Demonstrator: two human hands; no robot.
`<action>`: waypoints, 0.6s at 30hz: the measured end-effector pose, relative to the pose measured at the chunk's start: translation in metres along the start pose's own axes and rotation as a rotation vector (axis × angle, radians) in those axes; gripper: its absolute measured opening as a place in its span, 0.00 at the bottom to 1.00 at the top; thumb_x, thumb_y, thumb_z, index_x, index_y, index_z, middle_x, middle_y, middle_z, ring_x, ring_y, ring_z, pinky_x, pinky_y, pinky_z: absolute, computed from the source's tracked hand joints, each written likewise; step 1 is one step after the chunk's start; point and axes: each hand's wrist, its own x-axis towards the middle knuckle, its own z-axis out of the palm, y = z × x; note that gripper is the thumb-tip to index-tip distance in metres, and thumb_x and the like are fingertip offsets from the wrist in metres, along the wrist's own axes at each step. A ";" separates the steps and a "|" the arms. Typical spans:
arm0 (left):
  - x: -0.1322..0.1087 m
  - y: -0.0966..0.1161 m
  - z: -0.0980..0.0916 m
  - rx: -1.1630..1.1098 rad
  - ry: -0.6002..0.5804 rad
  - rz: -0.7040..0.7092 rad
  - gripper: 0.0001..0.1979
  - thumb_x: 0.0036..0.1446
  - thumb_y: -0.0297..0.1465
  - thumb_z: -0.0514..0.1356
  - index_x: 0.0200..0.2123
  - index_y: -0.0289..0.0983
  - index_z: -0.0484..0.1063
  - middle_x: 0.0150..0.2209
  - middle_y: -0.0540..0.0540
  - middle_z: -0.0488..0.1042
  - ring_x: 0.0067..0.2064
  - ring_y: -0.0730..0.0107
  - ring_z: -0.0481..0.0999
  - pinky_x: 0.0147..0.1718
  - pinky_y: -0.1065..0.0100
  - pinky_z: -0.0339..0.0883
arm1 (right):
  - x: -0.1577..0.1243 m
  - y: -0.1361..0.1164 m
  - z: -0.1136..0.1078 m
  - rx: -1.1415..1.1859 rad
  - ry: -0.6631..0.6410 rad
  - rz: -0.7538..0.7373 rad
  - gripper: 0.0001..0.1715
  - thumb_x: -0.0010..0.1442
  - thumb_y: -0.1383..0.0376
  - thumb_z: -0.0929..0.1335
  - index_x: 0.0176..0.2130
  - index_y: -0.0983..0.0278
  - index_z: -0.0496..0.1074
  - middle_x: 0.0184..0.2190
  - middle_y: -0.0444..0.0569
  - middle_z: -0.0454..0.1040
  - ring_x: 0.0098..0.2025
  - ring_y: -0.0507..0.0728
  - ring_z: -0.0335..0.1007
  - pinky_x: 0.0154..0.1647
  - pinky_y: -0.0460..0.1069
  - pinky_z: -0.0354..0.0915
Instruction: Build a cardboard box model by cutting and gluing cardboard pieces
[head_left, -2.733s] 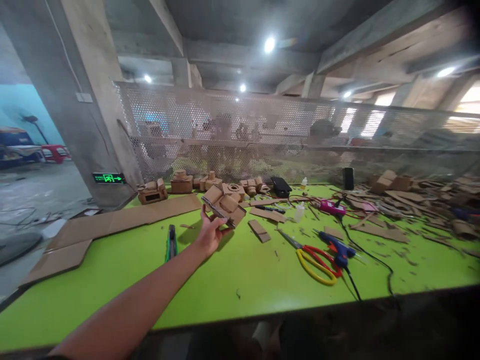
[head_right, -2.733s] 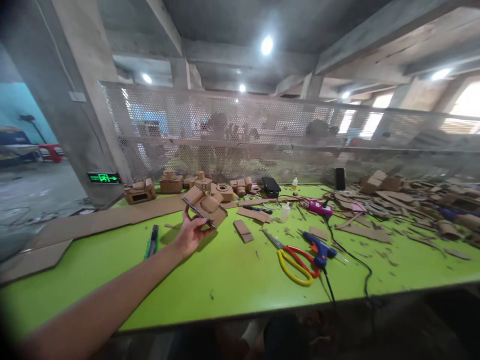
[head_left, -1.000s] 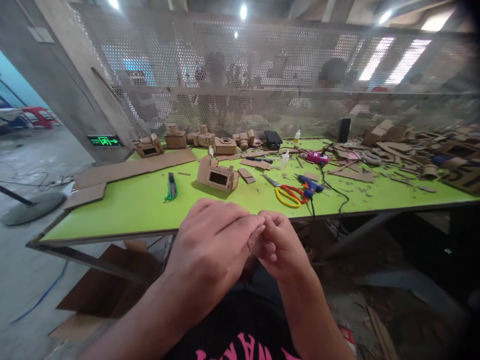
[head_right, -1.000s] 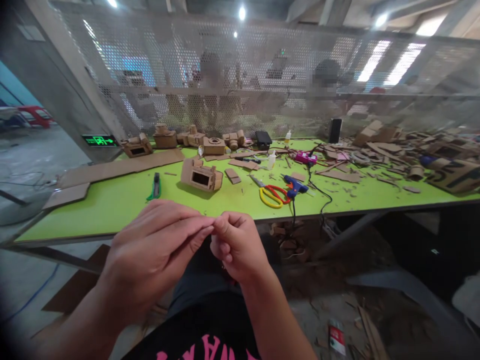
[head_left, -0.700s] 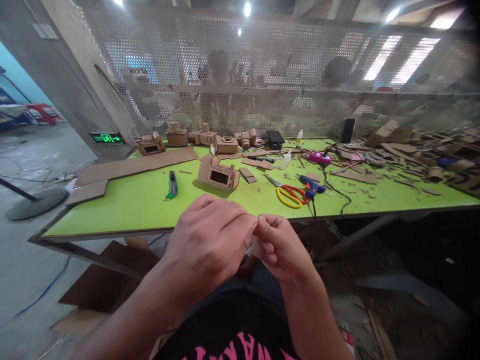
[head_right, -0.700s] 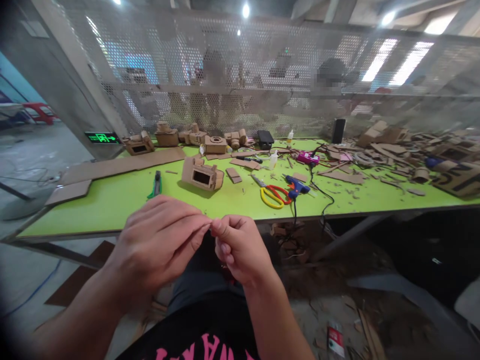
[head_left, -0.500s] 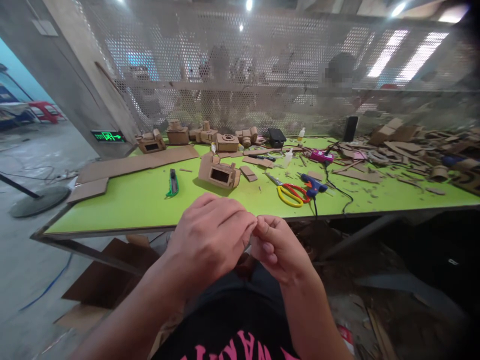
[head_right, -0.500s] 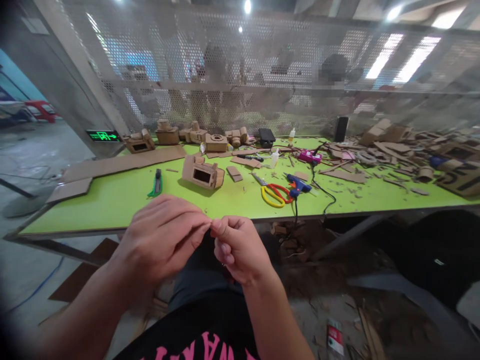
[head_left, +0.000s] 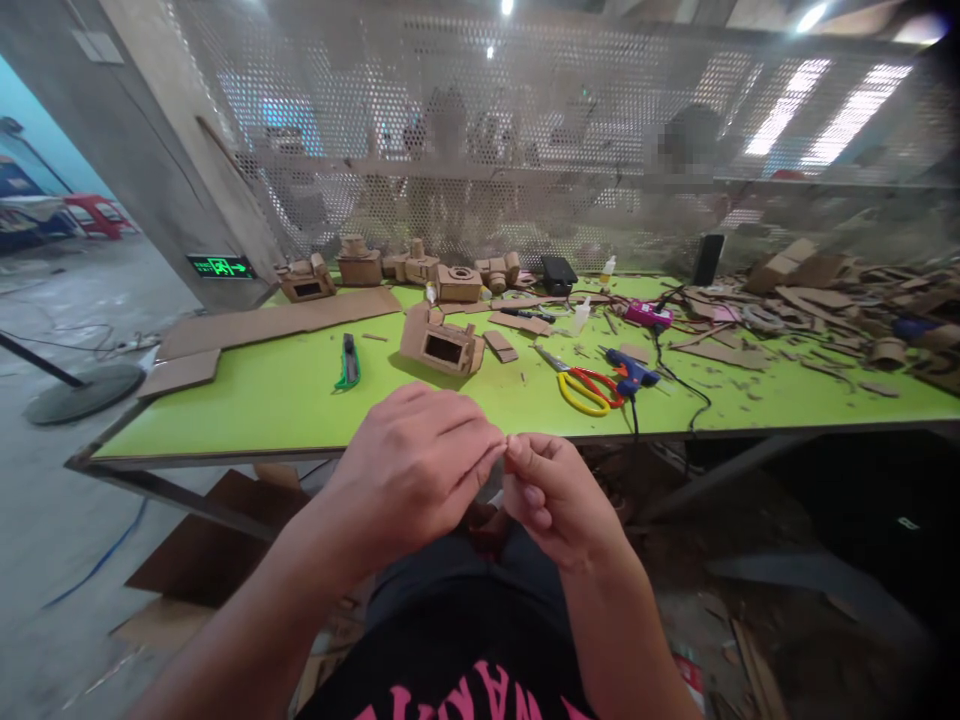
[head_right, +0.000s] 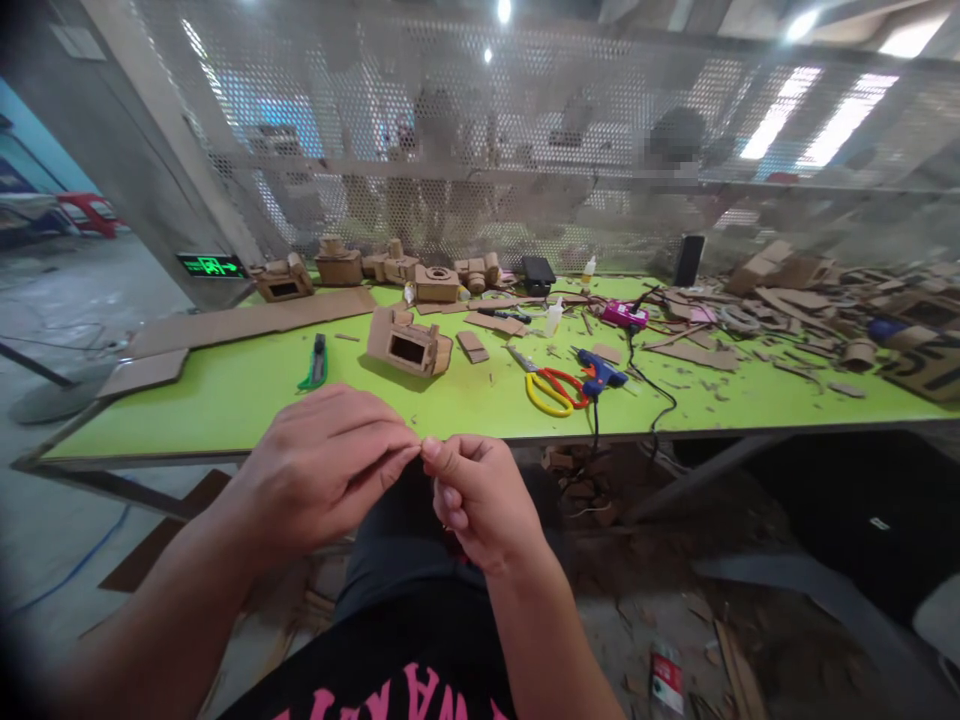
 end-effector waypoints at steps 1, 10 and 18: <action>0.000 0.000 -0.001 0.014 -0.024 0.008 0.09 0.64 0.27 0.55 0.33 0.36 0.75 0.32 0.46 0.77 0.34 0.67 0.74 0.38 0.63 0.64 | 0.000 0.001 0.000 -0.019 0.013 -0.005 0.26 0.47 0.55 0.79 0.20 0.66 0.66 0.09 0.34 0.58 0.10 0.41 0.44 0.10 0.38 0.42; -0.002 -0.008 0.006 -0.075 -0.092 -0.023 0.09 0.63 0.28 0.55 0.31 0.35 0.73 0.31 0.46 0.76 0.34 0.66 0.73 0.36 0.64 0.65 | 0.003 0.008 -0.002 -0.015 0.018 0.014 0.26 0.46 0.54 0.80 0.20 0.66 0.66 0.09 0.34 0.57 0.09 0.41 0.44 0.10 0.39 0.42; -0.001 -0.006 0.019 -0.241 0.044 -0.159 0.07 0.62 0.27 0.57 0.33 0.35 0.74 0.32 0.47 0.76 0.34 0.70 0.74 0.35 0.69 0.67 | 0.004 0.009 -0.010 0.154 -0.055 0.122 0.27 0.47 0.53 0.79 0.21 0.66 0.65 0.09 0.32 0.54 0.10 0.41 0.40 0.09 0.37 0.42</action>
